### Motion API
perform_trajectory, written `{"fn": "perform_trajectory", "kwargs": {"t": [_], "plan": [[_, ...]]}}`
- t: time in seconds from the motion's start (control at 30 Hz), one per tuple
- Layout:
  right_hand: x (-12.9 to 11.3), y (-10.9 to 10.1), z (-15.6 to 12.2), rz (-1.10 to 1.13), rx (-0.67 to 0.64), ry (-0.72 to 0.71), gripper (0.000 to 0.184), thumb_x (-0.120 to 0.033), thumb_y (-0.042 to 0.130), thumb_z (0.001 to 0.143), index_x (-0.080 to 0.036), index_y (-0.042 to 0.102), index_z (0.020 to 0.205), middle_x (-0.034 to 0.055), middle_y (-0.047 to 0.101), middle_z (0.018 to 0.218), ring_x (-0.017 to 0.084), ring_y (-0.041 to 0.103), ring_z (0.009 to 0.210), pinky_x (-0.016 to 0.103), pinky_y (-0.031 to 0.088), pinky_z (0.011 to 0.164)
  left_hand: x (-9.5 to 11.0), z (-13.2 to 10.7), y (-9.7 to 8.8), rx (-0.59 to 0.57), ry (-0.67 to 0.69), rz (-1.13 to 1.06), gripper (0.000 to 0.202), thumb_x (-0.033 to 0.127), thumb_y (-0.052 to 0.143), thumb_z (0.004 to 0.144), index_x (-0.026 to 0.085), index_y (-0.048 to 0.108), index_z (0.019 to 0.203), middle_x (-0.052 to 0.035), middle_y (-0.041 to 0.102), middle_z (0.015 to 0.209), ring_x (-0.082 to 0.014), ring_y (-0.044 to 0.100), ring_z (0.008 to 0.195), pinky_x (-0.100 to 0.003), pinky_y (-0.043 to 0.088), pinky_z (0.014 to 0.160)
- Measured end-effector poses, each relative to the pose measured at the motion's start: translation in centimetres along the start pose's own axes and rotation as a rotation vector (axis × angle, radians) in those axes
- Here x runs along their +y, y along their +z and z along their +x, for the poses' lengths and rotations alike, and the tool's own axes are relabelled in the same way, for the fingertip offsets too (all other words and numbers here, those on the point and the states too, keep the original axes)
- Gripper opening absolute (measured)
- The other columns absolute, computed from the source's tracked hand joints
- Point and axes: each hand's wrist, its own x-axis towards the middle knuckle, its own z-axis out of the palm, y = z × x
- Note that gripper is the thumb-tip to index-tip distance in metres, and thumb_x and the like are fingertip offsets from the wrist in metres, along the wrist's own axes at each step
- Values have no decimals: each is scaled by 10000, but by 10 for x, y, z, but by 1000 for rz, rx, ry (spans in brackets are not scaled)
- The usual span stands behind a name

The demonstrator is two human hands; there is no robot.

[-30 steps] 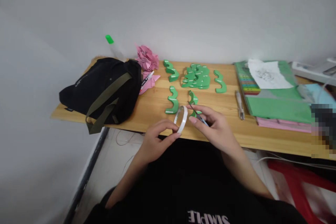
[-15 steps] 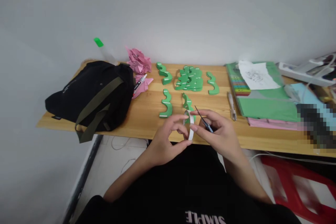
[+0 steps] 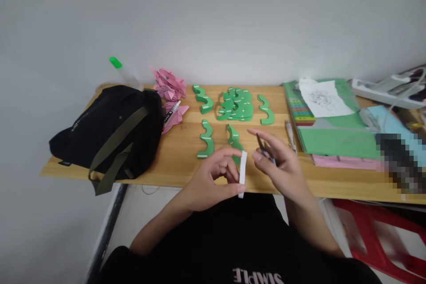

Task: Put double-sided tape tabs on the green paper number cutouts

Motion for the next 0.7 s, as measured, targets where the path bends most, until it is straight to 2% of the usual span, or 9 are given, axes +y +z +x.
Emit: {"fn": "perform_trajectory", "kwargs": {"t": [0.07, 0.13, 0.2, 0.3, 0.37, 0.57, 0.7], "plan": [[2, -11, 8, 44, -39, 6, 447, -584, 539, 853, -215, 617, 1094, -77, 334, 511, 102, 308, 433, 252, 267, 427, 5, 5, -1, 6, -3, -22, 486, 140, 741, 714, 217, 536, 1148, 57, 552, 677, -75, 556, 611, -222, 465, 641], [0, -24, 15, 3, -127, -6, 574, -693, 396, 865, -174, 632, 922, -72, 313, 491, 92, 272, 421, 255, 235, 416, 9, 12, -3, 31, -12, -29, 485, 146, 740, 716, 222, 531, 1147, 61, 551, 677, -73, 554, 607, -219, 461, 638], [-5, -37, 22, -149, -221, 7, 636, -700, 305, 889, -165, 622, 754, -52, 328, 482, 92, 288, 426, 259, 239, 422, 12, 21, -7, 56, -7, -32, 491, 144, 737, 711, 233, 522, 1144, 72, 550, 675, -71, 557, 605, -216, 463, 641], [-15, -49, 32, -400, -304, 43, 581, -623, 353, 916, -180, 618, 649, -42, 334, 471, 90, 297, 423, 256, 250, 432, 16, 33, -13, 60, -7, -12, 508, 142, 734, 699, 245, 510, 1143, 83, 550, 667, -75, 566, 605, -221, 476, 646], [-21, -51, 39, -488, -355, 34, 554, -611, 389, 908, -193, 601, 611, -40, 344, 467, 90, 302, 422, 254, 259, 436, 18, 40, -16, 50, -33, 22, 513, 145, 733, 693, 239, 511, 1147, 78, 556, 668, -83, 571, 601, -230, 486, 643], [-27, -48, 58, -587, -411, -6, 578, -617, 409, 899, -198, 414, 500, -38, 308, 452, 89, 292, 433, 257, 235, 435, 24, 53, -16, 11, -52, 41, 493, 119, 713, 706, 232, 523, 1147, 64, 563, 670, -83, 564, 586, -226, 491, 629], [-27, -48, 66, -586, -417, -2, 586, -635, 391, 899, -199, 441, 511, -35, 321, 463, 92, 295, 449, 256, 246, 449, 28, 60, -17, -5, -58, 21, 493, 123, 723, 713, 259, 531, 1147, 72, 565, 668, -86, 567, 597, -223, 487, 631]]}}
